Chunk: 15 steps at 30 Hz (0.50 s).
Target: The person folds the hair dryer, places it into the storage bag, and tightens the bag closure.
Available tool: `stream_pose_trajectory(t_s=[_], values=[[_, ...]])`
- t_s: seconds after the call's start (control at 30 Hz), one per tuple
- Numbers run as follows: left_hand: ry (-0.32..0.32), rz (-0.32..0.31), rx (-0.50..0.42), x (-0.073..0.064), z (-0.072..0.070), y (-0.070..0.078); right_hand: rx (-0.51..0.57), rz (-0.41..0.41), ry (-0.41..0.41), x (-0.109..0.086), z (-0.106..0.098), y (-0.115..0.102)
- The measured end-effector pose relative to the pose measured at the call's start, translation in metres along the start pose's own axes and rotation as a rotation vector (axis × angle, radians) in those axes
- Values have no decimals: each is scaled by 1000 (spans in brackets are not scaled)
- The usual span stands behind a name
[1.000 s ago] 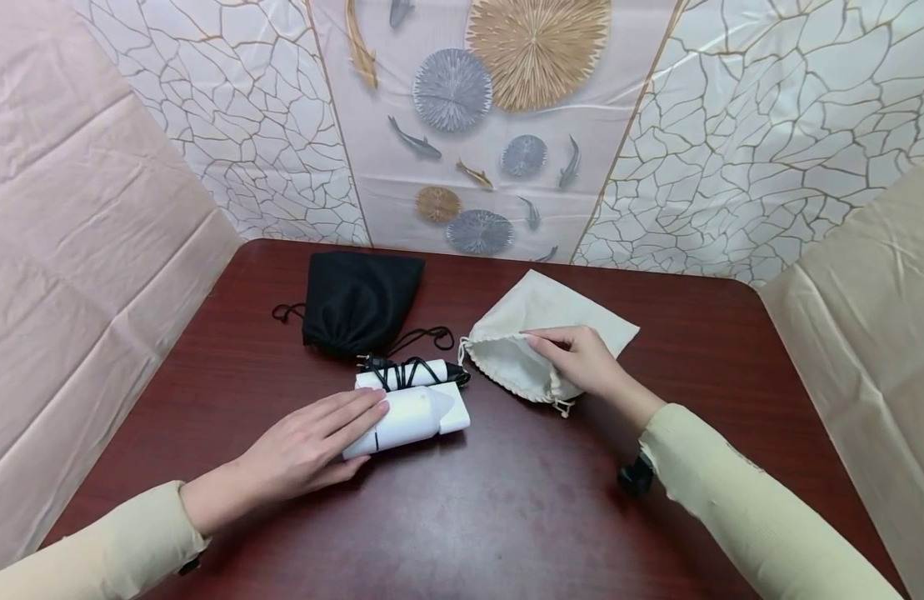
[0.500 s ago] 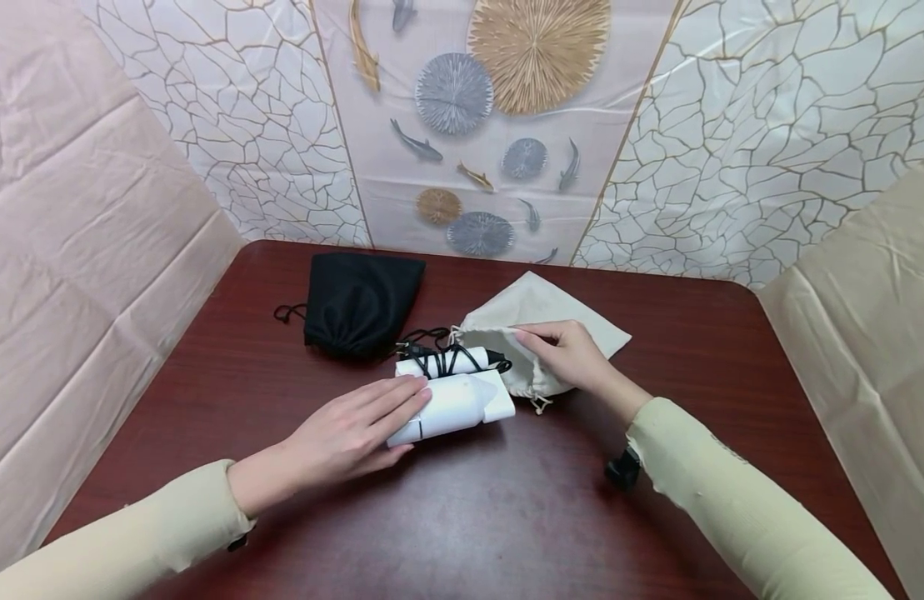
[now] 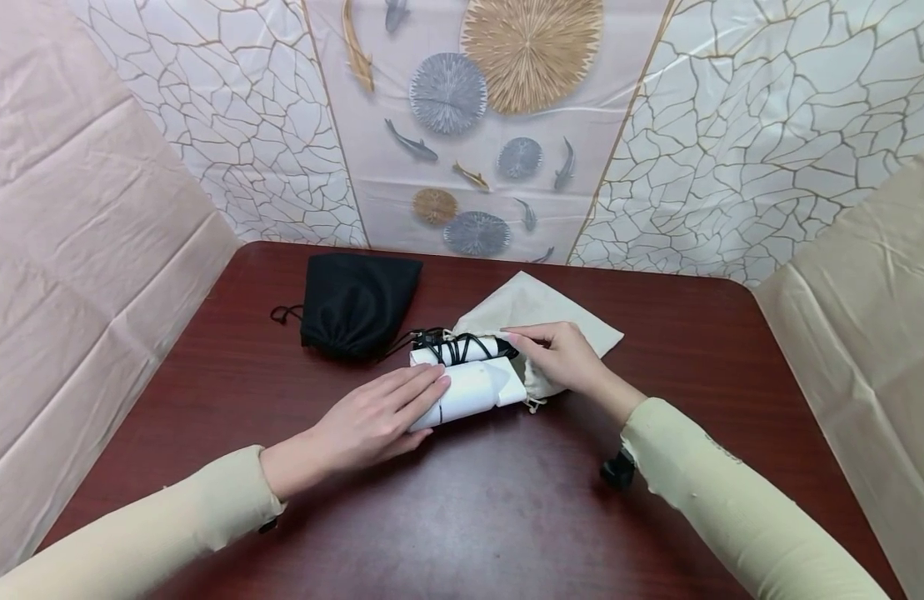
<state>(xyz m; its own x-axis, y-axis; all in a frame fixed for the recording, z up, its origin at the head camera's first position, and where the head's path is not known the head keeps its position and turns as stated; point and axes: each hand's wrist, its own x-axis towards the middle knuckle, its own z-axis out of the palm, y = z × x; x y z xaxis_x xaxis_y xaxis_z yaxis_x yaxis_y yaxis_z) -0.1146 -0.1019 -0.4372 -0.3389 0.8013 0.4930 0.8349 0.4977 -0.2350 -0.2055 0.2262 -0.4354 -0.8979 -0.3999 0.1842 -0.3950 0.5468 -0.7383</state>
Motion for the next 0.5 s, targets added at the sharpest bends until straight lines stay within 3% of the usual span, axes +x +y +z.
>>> stream_pose_trajectory(t_s=[0.2, 0.5], values=[[-14, -33, 35, 3, 5, -3, -73, -88, 32, -2, 2, -4], [-10, -70, 90, 12, 13, -6, -98, -143, 85, -4, 7, -6]])
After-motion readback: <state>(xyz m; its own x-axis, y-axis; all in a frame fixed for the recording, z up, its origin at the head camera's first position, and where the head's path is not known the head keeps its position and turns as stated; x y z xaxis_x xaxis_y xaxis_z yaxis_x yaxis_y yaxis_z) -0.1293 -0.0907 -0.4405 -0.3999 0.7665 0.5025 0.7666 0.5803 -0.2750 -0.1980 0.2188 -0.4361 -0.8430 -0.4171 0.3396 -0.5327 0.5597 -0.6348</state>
